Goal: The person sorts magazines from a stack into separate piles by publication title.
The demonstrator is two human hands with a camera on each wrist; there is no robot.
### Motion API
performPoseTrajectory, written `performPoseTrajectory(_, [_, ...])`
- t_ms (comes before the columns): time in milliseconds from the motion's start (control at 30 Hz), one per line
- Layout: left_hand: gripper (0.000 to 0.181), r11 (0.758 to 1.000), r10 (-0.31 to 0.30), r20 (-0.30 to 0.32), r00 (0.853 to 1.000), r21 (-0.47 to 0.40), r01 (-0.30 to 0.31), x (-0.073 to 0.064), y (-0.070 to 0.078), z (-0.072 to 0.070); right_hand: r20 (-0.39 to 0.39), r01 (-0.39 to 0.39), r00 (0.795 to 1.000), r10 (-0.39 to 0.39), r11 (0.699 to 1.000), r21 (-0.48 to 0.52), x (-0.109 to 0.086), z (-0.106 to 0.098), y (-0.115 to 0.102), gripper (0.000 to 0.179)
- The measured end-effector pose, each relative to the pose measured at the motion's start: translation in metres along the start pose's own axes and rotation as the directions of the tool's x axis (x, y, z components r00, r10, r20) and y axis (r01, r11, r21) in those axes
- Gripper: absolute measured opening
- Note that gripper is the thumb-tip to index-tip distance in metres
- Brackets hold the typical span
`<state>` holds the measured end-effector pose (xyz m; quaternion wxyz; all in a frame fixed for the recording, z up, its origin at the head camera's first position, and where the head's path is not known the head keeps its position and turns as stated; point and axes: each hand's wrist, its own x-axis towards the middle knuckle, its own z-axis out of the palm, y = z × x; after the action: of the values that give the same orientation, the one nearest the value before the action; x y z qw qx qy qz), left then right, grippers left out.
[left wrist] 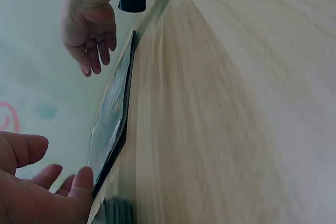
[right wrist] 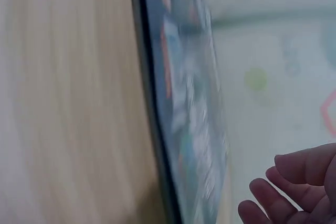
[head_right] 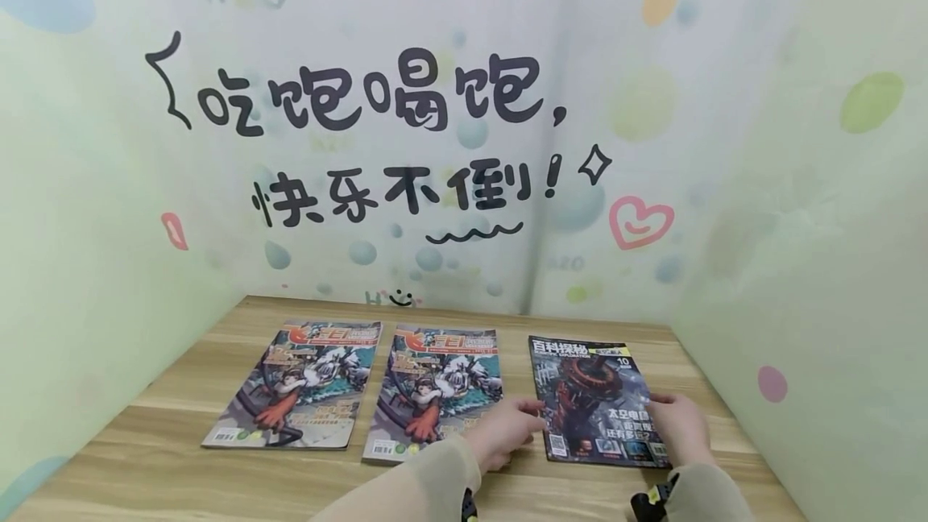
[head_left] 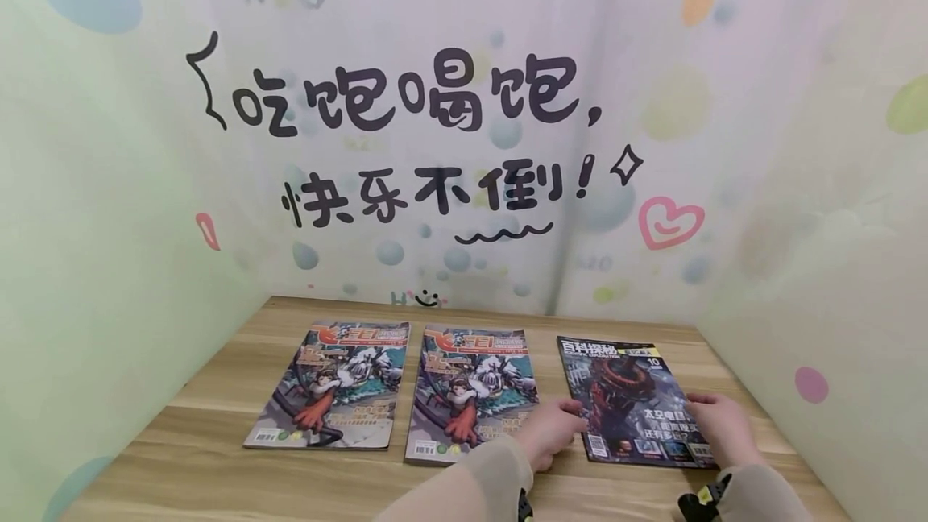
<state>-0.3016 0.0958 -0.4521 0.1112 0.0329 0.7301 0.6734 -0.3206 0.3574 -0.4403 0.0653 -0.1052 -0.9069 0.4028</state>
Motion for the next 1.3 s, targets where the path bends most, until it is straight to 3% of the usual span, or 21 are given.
performPoseTrajectory(267, [0.033, 0.993, 0.104, 0.054, 0.993, 0.055, -0.107, 0.001, 0.004, -0.039, 0.065, 0.077, 0.994, -0.083, 0.993, 0.091, -0.006, 0.036, -0.043, 0.044])
performPoseTrajectory(467, [0.032, 0.988, 0.104, 0.068, 0.992, 0.104, -0.111, 0.000, 0.007, -0.073, 0.071, 0.069, 0.994, -0.079, 0.988, 0.141, -0.012, 0.068, -0.069, 0.040])
performPoseTrajectory(700, [0.034, 0.982, 0.073, -0.012, 0.997, 0.175, -0.069, -0.003, 0.004, -0.109, 0.094, 0.100, 0.988, -0.122, 0.973, 0.208, -0.021, 0.102, -0.091, 0.038])
performPoseTrajectory(967, [0.043, 0.994, 0.032, -0.024, 0.999, 0.109, -0.030, -0.008, -0.001, -0.144, 0.106, 0.098, 0.986, -0.126, 0.966, 0.241, -0.031, 0.131, -0.110, 0.036])
performPoseTrajectory(1033, [0.043, 0.992, 0.046, -0.044, 0.998, 0.121, -0.040, -0.010, -0.003, -0.151, 0.104, 0.108, 0.985, -0.135, 0.966, 0.234, -0.032, 0.138, -0.111, 0.035])
performPoseTrajectory(1200, [0.039, 0.980, 0.102, -0.162, 0.982, 0.188, -0.070, -0.016, -0.006, -0.165, 0.095, 0.088, 0.989, -0.113, 0.967, 0.240, -0.033, 0.153, -0.111, 0.036])
performPoseTrajectory(1300, [0.038, 0.985, 0.099, -0.206, 0.973, 0.162, -0.066, -0.019, -0.008, -0.171, 0.098, 0.069, 0.990, -0.098, 0.962, 0.265, -0.034, 0.159, -0.110, 0.038])
